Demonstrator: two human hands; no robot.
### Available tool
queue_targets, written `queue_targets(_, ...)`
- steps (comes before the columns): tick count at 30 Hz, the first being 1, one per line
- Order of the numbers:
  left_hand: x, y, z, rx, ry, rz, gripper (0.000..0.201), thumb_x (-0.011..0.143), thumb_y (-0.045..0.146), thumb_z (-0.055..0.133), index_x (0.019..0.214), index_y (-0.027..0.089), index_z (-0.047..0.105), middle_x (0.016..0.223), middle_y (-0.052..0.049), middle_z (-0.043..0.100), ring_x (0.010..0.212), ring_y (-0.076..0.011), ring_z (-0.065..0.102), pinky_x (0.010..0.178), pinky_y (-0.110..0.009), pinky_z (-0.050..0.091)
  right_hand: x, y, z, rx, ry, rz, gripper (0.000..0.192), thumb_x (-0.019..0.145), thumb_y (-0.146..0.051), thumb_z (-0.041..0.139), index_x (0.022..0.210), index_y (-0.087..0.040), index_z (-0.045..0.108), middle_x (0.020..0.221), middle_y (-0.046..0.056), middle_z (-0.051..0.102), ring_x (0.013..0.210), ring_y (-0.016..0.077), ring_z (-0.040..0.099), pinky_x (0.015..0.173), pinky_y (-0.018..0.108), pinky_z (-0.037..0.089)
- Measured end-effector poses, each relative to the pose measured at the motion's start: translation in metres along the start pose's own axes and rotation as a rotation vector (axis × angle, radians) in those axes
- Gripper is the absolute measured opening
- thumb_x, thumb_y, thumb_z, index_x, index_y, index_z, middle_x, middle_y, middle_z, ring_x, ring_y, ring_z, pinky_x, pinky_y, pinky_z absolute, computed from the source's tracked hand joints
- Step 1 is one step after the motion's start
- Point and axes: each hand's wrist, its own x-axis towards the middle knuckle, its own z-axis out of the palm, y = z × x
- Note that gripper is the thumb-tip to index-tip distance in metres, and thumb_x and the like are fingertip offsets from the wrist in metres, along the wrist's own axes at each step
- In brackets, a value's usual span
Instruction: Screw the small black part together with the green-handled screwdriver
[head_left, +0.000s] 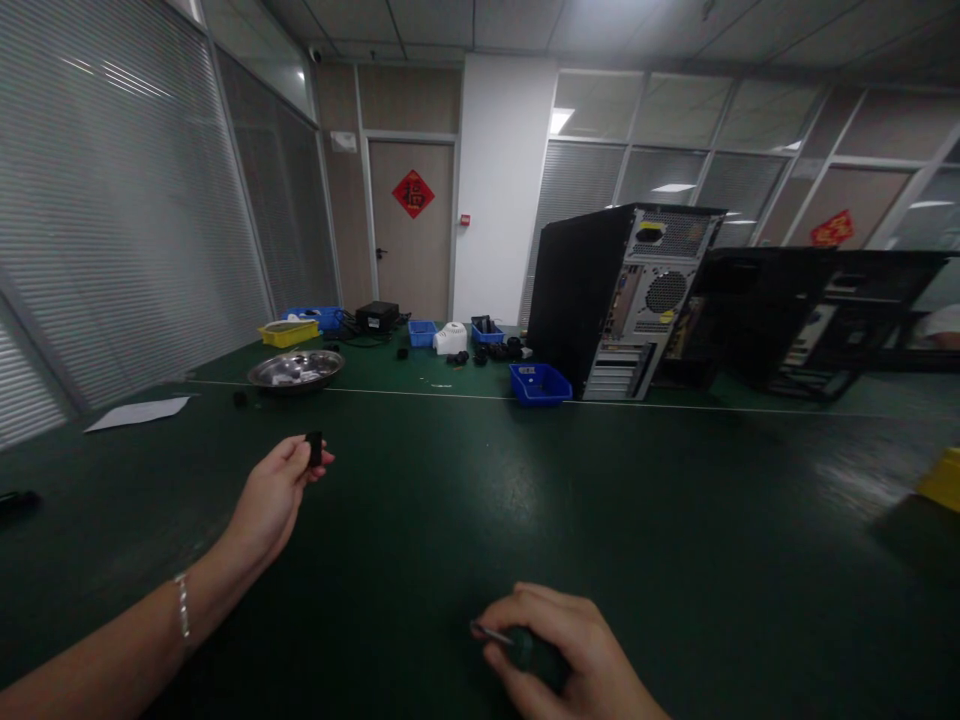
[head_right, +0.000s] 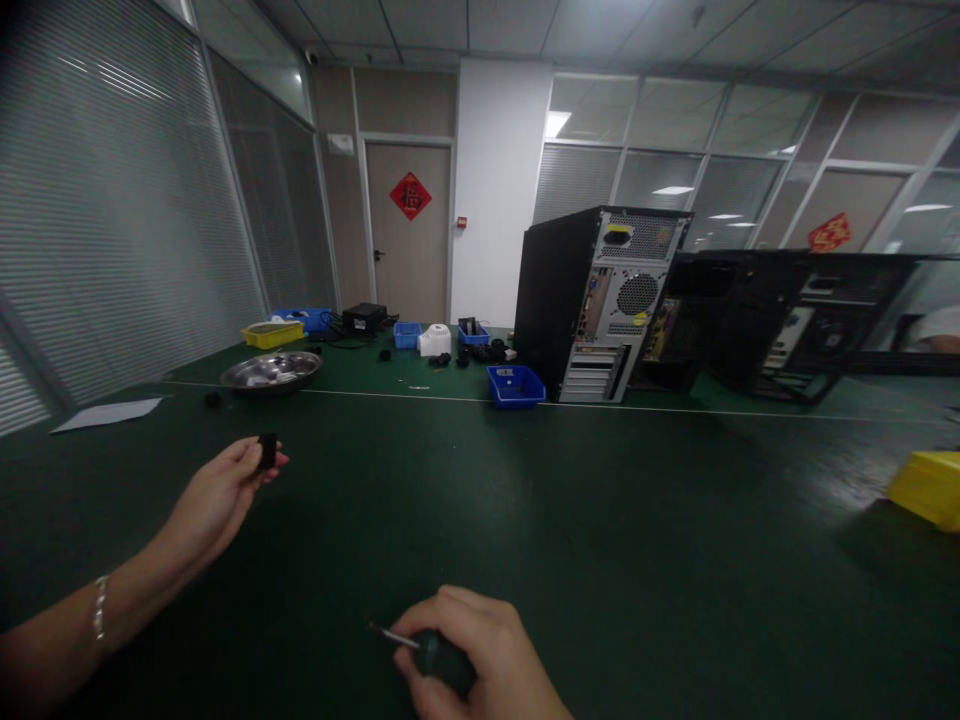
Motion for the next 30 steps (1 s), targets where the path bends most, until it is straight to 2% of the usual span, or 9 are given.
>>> queue_targets(3,-0.020,0.003,0.010,0.044,-0.161,-0.038,0.012,0.082,0.013,0.060,0.086,0.013,0.071,0.077,-0.005,0.068,0.074,-0.0183,0.060,0.067,-0.026,0.047,0.002,-0.004,-0.001,-0.014,0.009,0.011,0.015,0.085,-0.016,0.062,0.099,-0.020,0.067,0.085,0.006,0.071,0.075,0.0175,0.068,0.066,0.023,0.051)
queue_targets(5,-0.038,0.002,0.019,0.135,-0.389,-0.095,0.016,0.085,0.023,0.060,0.093,0.013,0.070,0.077,-0.005,0.067,0.073,-0.0189,0.059,0.067,-0.027,0.046,0.003,-0.009,-0.002,-0.027,0.013,0.036,0.017,0.085,-0.016,0.062,0.100,-0.020,0.067,0.087,0.006,0.072,0.077,0.0189,0.069,0.068,0.024,0.052)
queue_targets(8,-0.067,-0.003,0.030,0.301,-0.633,-0.141,0.030,0.089,0.039,0.055,0.103,0.015,0.068,0.073,-0.001,0.063,0.064,-0.0160,0.054,0.061,-0.026,0.043,0.003,-0.015,-0.005,-0.047,0.034,0.080,0.029,0.083,-0.015,0.062,0.111,-0.022,0.063,0.092,0.007,0.072,0.080,0.0207,0.068,0.071,0.026,0.053)
queue_targets(10,-0.084,-0.008,0.034,0.326,-0.761,-0.151,0.035,0.091,0.044,0.052,0.111,0.018,0.064,0.071,0.001,0.059,0.061,-0.0145,0.053,0.058,-0.025,0.041,0.002,-0.016,-0.006,-0.053,0.067,0.083,0.041,0.082,-0.014,0.062,0.122,-0.024,0.056,0.096,0.007,0.071,0.080,0.0206,0.068,0.071,0.026,0.053)
queue_targets(13,-0.101,-0.014,0.036,0.288,-0.909,-0.151,0.039,0.089,0.051,0.051,0.106,0.019,0.065,0.068,0.002,0.056,0.056,-0.0127,0.052,0.054,-0.024,0.040,0.002,-0.013,-0.007,-0.033,0.071,0.001,0.045,0.084,-0.012,0.060,0.126,-0.027,0.054,0.099,0.007,0.069,0.084,0.0202,0.066,0.075,0.028,0.052)
queue_targets(17,-0.107,-0.015,0.037,0.268,-0.930,-0.158,0.045,0.087,0.054,0.052,0.104,0.016,0.069,0.067,0.000,0.057,0.056,-0.0133,0.054,0.055,-0.025,0.042,0.006,-0.008,-0.007,0.034,0.001,-0.088,0.036,0.089,-0.015,0.057,0.123,-0.024,0.060,0.092,0.008,0.066,0.081,0.0194,0.063,0.069,0.029,0.051)
queue_targets(25,-0.104,-0.015,0.033,0.219,-0.943,-0.119,0.026,0.085,0.032,0.064,0.109,0.023,0.069,0.070,0.001,0.060,0.064,-0.0140,0.058,0.062,-0.025,0.048,0.005,-0.003,-0.003,0.048,0.012,-0.029,0.037,0.089,-0.014,0.057,0.124,-0.025,0.062,0.091,0.008,0.065,0.079,0.0187,0.063,0.068,0.030,0.050)
queue_targets(30,-0.106,-0.016,0.033,0.206,-0.943,-0.146,0.025,0.085,0.031,0.063,0.107,0.022,0.070,0.078,-0.002,0.065,0.066,-0.0150,0.060,0.065,-0.028,0.050,0.004,-0.003,-0.003,0.043,0.030,0.008,0.036,0.090,-0.014,0.056,0.124,-0.024,0.063,0.089,0.007,0.065,0.077,0.0183,0.063,0.067,0.029,0.049)
